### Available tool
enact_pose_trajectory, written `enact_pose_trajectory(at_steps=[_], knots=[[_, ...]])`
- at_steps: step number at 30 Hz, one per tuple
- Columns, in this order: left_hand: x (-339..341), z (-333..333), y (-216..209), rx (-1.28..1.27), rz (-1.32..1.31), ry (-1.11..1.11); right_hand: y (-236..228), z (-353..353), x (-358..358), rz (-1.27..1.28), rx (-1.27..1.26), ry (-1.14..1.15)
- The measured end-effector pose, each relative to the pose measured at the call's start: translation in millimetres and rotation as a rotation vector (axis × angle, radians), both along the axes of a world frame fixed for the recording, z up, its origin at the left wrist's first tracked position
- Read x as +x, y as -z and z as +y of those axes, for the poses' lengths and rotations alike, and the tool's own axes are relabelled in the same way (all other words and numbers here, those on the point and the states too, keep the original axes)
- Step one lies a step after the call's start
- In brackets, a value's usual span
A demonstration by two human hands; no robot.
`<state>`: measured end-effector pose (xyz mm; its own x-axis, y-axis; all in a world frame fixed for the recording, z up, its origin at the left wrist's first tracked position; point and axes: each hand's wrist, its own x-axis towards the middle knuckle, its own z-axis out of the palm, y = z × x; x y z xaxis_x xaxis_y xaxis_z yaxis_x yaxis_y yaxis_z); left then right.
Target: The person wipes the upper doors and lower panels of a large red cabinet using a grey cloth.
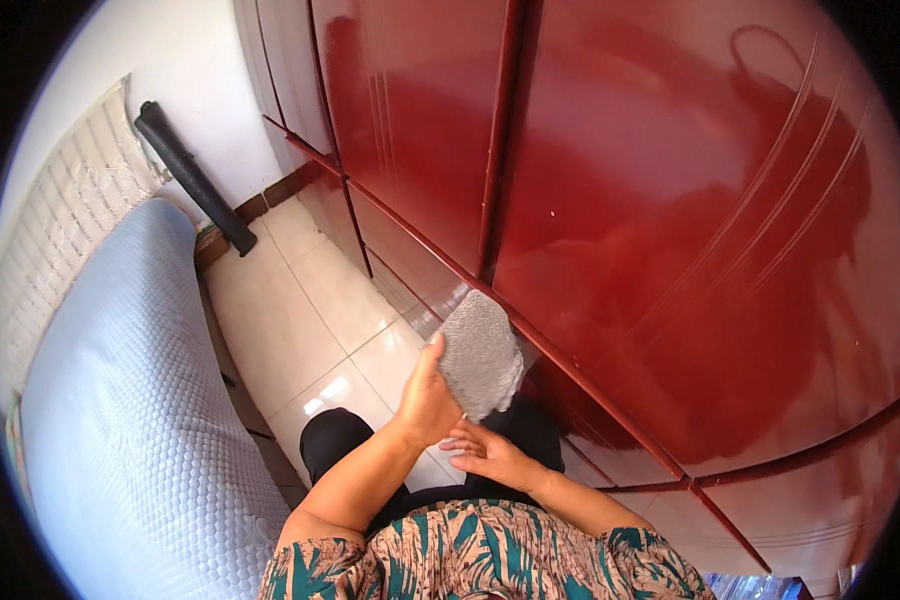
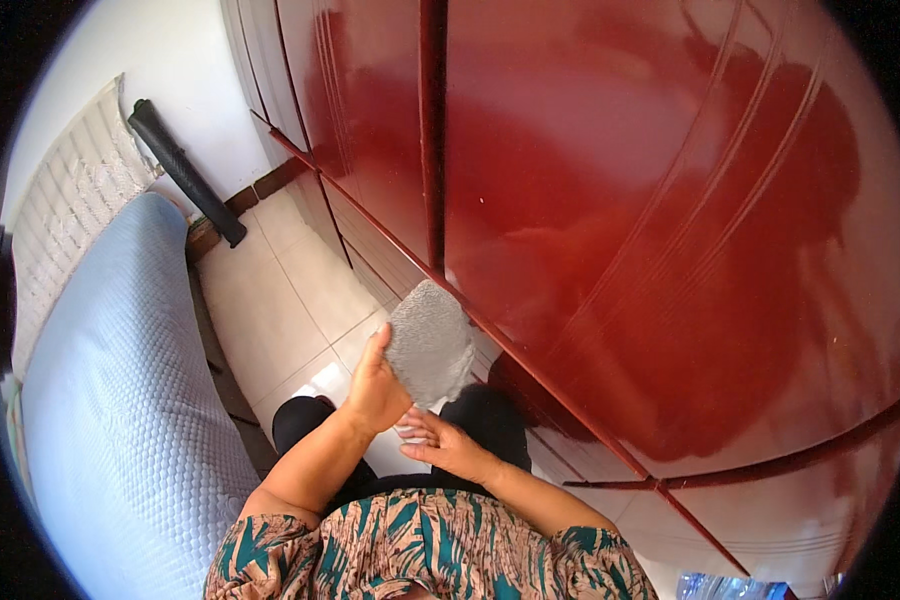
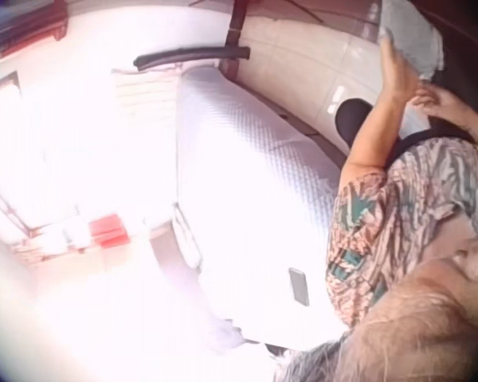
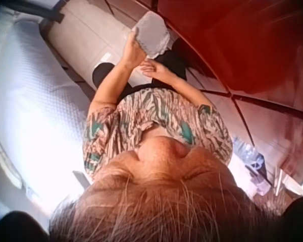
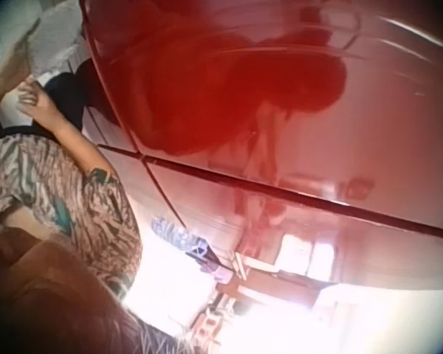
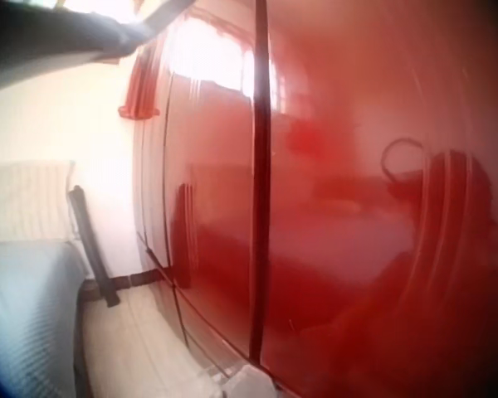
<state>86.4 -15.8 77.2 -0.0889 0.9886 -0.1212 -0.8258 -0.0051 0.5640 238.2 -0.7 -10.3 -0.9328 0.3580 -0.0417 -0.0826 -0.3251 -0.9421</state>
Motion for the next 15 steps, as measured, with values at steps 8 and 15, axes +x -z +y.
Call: enact_pose_trajectory(at_steps=[8, 15], knots=[[-12, -35, 34, -0.073, -0.1, 0.117, -20, 3, 0, 0.252, -0.437, 0.247], [-5, -37, 56, -0.196, 0.049, 0.031, -32, 8, 2, 0.219, -0.597, 0.562]])
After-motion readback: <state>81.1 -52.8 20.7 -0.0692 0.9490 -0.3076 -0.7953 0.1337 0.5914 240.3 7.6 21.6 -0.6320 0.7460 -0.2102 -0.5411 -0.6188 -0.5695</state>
